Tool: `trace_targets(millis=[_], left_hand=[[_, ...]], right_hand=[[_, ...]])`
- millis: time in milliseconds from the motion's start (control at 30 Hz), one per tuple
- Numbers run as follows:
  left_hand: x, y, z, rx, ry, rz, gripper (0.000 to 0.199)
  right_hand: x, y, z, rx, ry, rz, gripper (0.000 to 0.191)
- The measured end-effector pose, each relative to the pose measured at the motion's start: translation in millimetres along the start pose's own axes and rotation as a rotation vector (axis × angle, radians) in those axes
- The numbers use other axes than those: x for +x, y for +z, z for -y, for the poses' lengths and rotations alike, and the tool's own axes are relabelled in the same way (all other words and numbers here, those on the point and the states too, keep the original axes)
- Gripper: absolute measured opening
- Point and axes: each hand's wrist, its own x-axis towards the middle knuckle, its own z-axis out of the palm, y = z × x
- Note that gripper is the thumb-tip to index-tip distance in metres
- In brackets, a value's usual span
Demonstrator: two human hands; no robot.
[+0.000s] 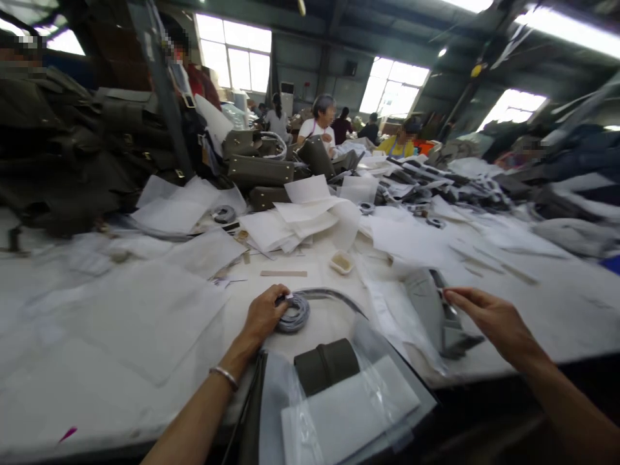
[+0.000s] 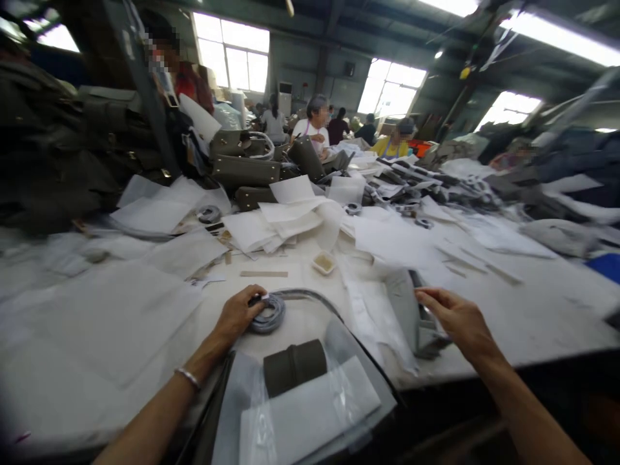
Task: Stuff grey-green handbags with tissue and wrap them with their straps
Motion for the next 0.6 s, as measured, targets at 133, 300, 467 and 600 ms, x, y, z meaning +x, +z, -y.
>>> trace_targets(millis=[133,300,467,600], left_hand=[[4,2.4,1,0.063,-0.056,-0.034,0.013],[6,4.6,3,0.147,-0.082,-0.047,0.014],[10,2.2,6,0.179,-0.067,-0.006,0.015],[13,1.8,8,0.137,-0.089,0.011,0.016]], right_hand=[[-6,-33,-63,-0.124,0.205,-0.047,0.043],[-14,-22,-86,0.207,0.449,0.176,0.049],[-12,-13,-80,0.345,0.46,0.222,0.051],[-13,-12,-80,0.403,0.425,0.108,0.042]])
